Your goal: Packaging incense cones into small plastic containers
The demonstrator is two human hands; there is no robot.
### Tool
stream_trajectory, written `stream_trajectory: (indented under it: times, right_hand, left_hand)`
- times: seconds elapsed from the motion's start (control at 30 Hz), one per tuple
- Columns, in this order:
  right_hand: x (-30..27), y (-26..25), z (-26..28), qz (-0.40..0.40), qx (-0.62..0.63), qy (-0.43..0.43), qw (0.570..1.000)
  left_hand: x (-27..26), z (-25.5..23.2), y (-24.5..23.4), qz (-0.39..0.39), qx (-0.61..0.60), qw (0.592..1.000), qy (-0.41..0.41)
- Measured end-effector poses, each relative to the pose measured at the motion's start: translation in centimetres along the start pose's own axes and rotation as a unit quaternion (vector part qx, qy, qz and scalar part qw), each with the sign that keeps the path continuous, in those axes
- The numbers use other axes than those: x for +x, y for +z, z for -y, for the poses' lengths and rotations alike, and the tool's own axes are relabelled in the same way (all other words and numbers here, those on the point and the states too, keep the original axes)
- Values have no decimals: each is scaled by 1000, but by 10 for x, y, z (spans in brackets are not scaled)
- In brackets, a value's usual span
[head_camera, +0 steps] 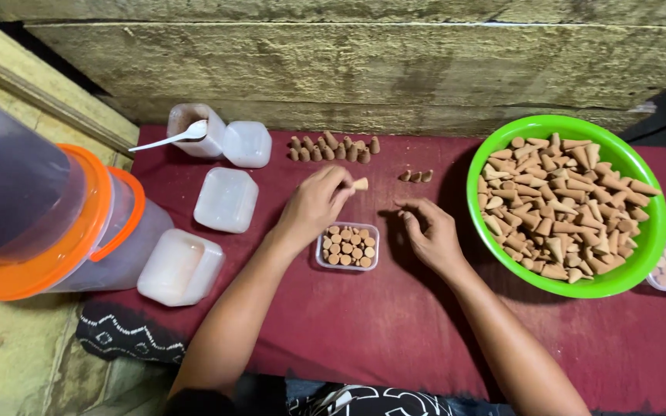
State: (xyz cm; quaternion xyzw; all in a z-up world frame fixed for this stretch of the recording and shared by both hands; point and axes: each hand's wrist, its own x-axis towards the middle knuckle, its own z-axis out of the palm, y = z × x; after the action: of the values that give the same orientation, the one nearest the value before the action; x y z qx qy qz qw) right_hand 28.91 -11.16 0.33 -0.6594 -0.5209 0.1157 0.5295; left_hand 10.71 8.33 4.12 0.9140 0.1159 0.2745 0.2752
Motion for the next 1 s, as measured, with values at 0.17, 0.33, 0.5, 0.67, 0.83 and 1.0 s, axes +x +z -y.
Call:
stream_trajectory:
  times: [0.17, 0.33, 0.5, 0.67, 0.83, 1.0]
  right_hand:
    - [9, 19, 53, 84, 137, 39, 986]
    - [23, 49, 82, 130, 157, 109, 973]
    - [14, 63, 101, 120, 202, 177, 956]
    - [17, 57, 113, 138, 107, 101, 979]
    - [12, 55, 120, 206, -36, -66, 976]
    - [3, 66, 127, 230, -99, -129, 959]
  left_hand:
    - [-56, -5, -1, -70, -17, 997, 18]
    - [-72, -35, -26, -142, 8, 987, 72]
    - [-86, -32, -27, -152, 21, 983, 105]
    - [-94, -41, -43, -121, -64, 988, 68]
    - [-101, -41, -63, -48, -130, 990, -14]
    - [-102, -49, -61, 32, -118, 992, -43]
